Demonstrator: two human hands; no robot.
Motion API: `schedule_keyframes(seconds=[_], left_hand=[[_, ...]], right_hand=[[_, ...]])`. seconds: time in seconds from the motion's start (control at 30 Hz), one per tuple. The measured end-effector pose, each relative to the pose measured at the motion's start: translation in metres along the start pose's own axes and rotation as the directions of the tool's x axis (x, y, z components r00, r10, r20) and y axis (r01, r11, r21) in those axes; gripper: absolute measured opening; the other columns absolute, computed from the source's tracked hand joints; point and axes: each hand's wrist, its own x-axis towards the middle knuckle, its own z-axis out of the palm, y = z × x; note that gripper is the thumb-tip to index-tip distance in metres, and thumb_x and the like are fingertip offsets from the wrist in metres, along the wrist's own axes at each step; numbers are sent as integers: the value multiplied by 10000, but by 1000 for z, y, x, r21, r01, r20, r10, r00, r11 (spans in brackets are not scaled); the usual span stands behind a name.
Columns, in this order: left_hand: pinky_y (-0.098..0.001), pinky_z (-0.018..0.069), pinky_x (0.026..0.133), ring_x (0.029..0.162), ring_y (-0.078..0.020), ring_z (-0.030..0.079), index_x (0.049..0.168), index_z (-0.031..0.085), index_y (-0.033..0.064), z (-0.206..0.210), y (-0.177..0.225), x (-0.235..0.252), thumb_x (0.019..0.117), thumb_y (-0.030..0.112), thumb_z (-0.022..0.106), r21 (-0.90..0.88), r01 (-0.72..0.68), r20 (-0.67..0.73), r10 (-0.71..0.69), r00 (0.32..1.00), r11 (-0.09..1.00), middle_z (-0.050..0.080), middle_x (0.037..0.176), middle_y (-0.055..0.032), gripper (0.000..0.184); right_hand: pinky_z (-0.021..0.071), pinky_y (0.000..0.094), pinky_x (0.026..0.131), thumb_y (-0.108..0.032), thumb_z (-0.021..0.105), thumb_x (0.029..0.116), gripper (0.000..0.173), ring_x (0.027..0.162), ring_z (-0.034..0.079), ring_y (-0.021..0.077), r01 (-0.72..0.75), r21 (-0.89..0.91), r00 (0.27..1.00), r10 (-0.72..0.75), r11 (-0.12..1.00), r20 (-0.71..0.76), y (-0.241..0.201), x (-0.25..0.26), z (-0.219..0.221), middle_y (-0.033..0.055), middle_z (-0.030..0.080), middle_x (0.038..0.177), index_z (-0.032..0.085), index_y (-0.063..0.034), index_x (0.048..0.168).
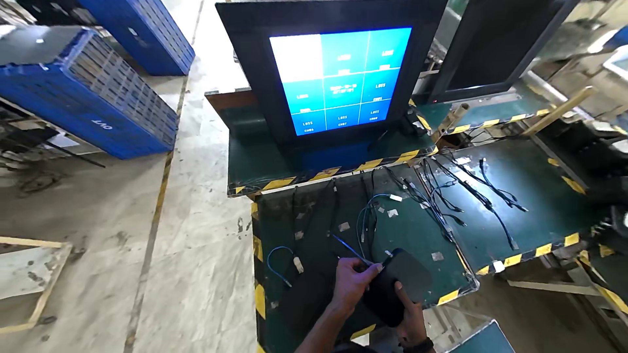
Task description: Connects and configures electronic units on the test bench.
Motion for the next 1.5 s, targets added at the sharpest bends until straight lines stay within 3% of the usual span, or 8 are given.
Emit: schedule_keyframes(seconds=[0.2,0.27,0.37,0.53,0.7,0.83,0.97,1.5], left_hand=[[-321,590,647,703,-158,664,1217,700,-1,-13,-7,12,943,207,738,-71,-117,185,128,974,991,707,879,-71,346],[-360,606,640,697,-195,691,1103,728,14,-36,-30,24,956,210,715,161,10,34,-15,999,987,720,881,-104,245],[-513,554,955,1065,-309,694,1226,687,41,-66,-54,61,1033,364,579,599,325,-205,-252,946,732,707,1156,-170,391],[-551,559,943,1085,-326,703,1207,691,39,-47,-64,115,965,668,545,658,470,-311,-356,881,588,715,1156,-183,689],[-502,543,999,1189,-303,661,1333,605,15,-35,-71,140,972,406,646,581,565,-359,-439,824,586,660,1298,-186,534],[-385,639,816,894,-251,745,1187,660,-57,-44,-79,118,996,188,689,82,439,-124,-428,895,895,715,1070,-207,312],[-399,632,865,948,-252,736,1163,683,-63,-41,-66,87,1003,148,676,-183,254,-25,-263,965,950,730,1063,-176,265],[-365,628,869,893,-208,748,1038,764,-27,-39,-68,86,950,113,729,-140,-122,-48,116,992,983,768,978,-130,169]], right_hand=[[643,451,810,-390,757,872,633,951,729,223,43,65,998,-46,997,36,-33,20,4,143,718,1077,517,-32,1335],[646,378,783,-454,583,994,451,941,727,142,113,92,992,-117,989,44,-58,26,12,47,727,1051,556,-109,1284],[643,369,806,-442,428,1074,391,973,724,129,120,175,990,-131,977,49,-75,47,14,33,723,1077,553,-142,1290],[637,424,760,-371,443,1085,360,922,727,190,-55,103,998,55,993,8,-31,75,5,92,724,1038,578,-96,1274],[635,429,752,-361,445,1088,361,911,734,207,-214,76,977,212,974,33,5,75,3,113,732,1026,599,-79,1252],[637,423,747,-350,430,1094,367,901,737,211,-296,38,952,292,954,95,15,66,0,125,737,1020,600,-67,1257],[639,443,770,-349,465,1084,376,917,741,238,-365,28,927,360,931,110,31,59,-3,153,741,1041,611,-51,1261],[641,447,778,-387,482,1072,398,929,743,250,-453,20,879,443,891,178,38,44,16,162,741,1048,613,-60,1258]])
